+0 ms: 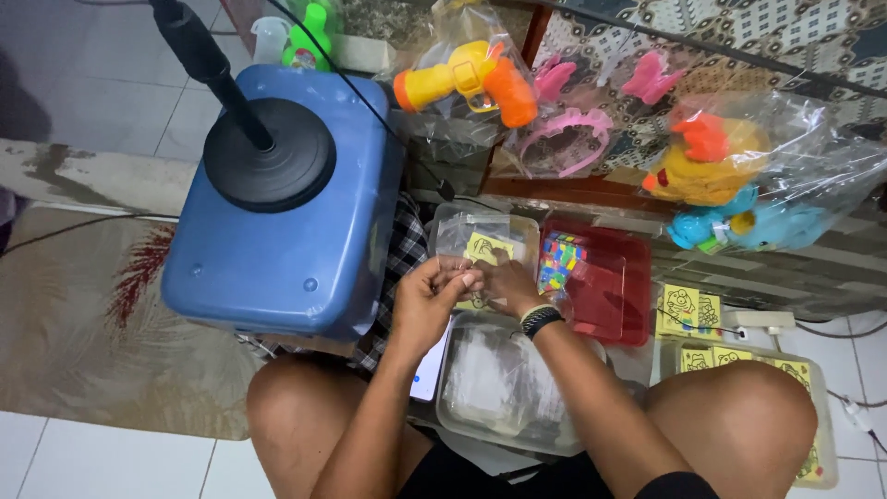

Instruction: The person is decorating small yellow cards with tiny stickers using a fine tool and then packing the cards into a plastic container.

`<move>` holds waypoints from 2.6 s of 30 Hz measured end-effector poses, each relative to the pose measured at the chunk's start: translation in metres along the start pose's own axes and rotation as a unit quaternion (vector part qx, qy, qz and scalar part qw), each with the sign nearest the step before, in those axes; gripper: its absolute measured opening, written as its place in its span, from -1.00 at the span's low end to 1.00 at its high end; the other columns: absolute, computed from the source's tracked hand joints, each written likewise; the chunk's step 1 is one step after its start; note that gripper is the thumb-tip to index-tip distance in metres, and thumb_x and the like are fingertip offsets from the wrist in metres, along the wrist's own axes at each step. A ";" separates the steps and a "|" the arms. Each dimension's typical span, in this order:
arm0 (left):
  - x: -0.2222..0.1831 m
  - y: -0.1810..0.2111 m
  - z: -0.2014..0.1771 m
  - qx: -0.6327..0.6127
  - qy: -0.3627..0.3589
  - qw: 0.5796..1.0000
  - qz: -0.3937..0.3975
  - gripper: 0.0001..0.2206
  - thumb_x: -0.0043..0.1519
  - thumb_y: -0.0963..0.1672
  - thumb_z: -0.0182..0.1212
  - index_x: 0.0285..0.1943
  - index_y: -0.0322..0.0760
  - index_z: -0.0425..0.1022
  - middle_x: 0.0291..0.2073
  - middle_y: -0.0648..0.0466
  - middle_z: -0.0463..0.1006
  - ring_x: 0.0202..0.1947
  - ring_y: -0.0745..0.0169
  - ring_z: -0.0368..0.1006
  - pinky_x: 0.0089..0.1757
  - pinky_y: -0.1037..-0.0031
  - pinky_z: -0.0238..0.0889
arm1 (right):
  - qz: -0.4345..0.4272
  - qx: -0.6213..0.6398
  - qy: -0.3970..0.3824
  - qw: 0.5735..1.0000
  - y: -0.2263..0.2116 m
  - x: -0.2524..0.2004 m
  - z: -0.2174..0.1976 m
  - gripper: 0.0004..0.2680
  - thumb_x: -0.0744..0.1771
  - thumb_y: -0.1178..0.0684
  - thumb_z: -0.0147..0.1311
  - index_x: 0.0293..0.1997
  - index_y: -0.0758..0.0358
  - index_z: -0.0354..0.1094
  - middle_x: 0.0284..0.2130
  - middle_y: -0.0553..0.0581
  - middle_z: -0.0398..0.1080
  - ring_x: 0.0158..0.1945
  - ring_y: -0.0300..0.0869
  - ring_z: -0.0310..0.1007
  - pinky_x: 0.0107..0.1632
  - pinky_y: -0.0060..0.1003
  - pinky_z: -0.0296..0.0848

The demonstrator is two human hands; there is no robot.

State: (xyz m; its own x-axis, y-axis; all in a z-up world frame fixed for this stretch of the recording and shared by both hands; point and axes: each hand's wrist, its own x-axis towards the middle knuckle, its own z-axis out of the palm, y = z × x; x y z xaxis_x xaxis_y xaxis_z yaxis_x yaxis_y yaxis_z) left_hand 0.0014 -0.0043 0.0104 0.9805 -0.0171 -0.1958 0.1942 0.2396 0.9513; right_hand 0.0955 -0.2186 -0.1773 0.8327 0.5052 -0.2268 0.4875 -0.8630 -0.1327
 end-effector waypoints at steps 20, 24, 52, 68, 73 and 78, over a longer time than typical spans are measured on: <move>0.007 0.000 -0.010 -0.041 0.015 0.999 0.001 -0.76 0.25 -0.26 0.27 0.09 -0.50 0.54 -0.18 -0.27 0.69 -0.25 0.14 0.66 -0.16 0.42 0.60 | -0.006 0.103 0.092 0.990 0.000 -0.057 -0.175 -0.86 0.39 -0.06 0.01 -0.12 0.14 0.32 -0.35 0.28 0.50 -0.16 0.26 0.55 -0.12 0.12 0.50; 0.007 -0.006 -0.006 -0.045 0.010 0.999 -0.002 -0.75 0.24 -0.26 0.28 0.09 -0.51 0.53 -0.19 -0.29 0.68 -0.24 0.11 0.66 -0.17 0.41 0.60 | 0.021 0.136 0.155 0.978 0.007 -0.107 -0.206 -0.91 0.40 -0.01 0.05 -0.14 0.13 0.33 -0.39 0.22 0.50 -0.15 0.24 0.54 -0.12 0.04 0.49; -0.016 -0.043 0.053 0.105 -0.104 0.989 -0.010 -0.82 0.21 -0.26 0.33 -0.02 -0.35 0.62 -0.31 -0.16 0.70 -0.32 0.32 0.59 -0.22 0.48 0.57 | 0.018 0.501 0.371 0.782 0.001 -0.150 -0.211 -0.95 0.43 0.33 0.16 -0.04 0.48 0.39 -0.39 0.17 0.39 -0.30 -0.30 0.37 -0.16 -0.36 0.45; -0.017 -0.034 0.039 0.120 -0.086 0.989 -0.003 -0.82 0.20 -0.22 0.35 -0.03 -0.23 0.66 -0.30 -0.08 0.72 -0.36 0.39 0.61 -0.25 0.52 0.56 | 0.005 0.438 0.340 0.832 0.017 -0.155 -0.208 -0.95 0.46 0.33 0.20 0.01 0.51 0.49 -0.31 0.20 0.42 -0.15 -0.28 0.25 0.00 -0.25 0.39; -0.016 -0.049 0.038 0.078 -0.105 0.991 -0.021 -0.80 0.23 -0.25 0.31 0.02 -0.32 0.63 -0.23 -0.17 0.70 -0.26 0.25 0.64 -0.20 0.44 0.58 | -0.036 0.429 0.314 0.846 0.003 -0.148 -0.208 -0.93 0.42 0.35 0.21 -0.01 0.52 0.51 -0.32 0.31 0.44 -0.18 -0.13 0.38 -0.02 -0.18 0.38; -0.018 -0.042 0.039 0.065 -0.109 0.992 -0.019 -0.79 0.23 -0.29 0.27 0.04 -0.39 0.61 -0.22 -0.24 0.69 -0.21 0.10 0.65 -0.19 0.36 0.59 | -0.031 0.461 0.304 0.833 0.002 -0.151 -0.215 -0.89 0.44 0.33 0.13 0.07 0.56 0.47 -0.28 0.25 0.41 -0.12 -0.20 0.29 0.03 -0.20 0.35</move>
State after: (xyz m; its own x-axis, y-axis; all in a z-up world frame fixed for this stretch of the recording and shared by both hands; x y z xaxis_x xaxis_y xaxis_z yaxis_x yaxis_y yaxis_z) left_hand -0.0230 -0.0522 -0.0162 0.9529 -0.2375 -0.1889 0.2190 0.1073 0.9698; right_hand 0.0268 -0.2967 0.0644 0.9291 0.2137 0.3018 0.3591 -0.3263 -0.8744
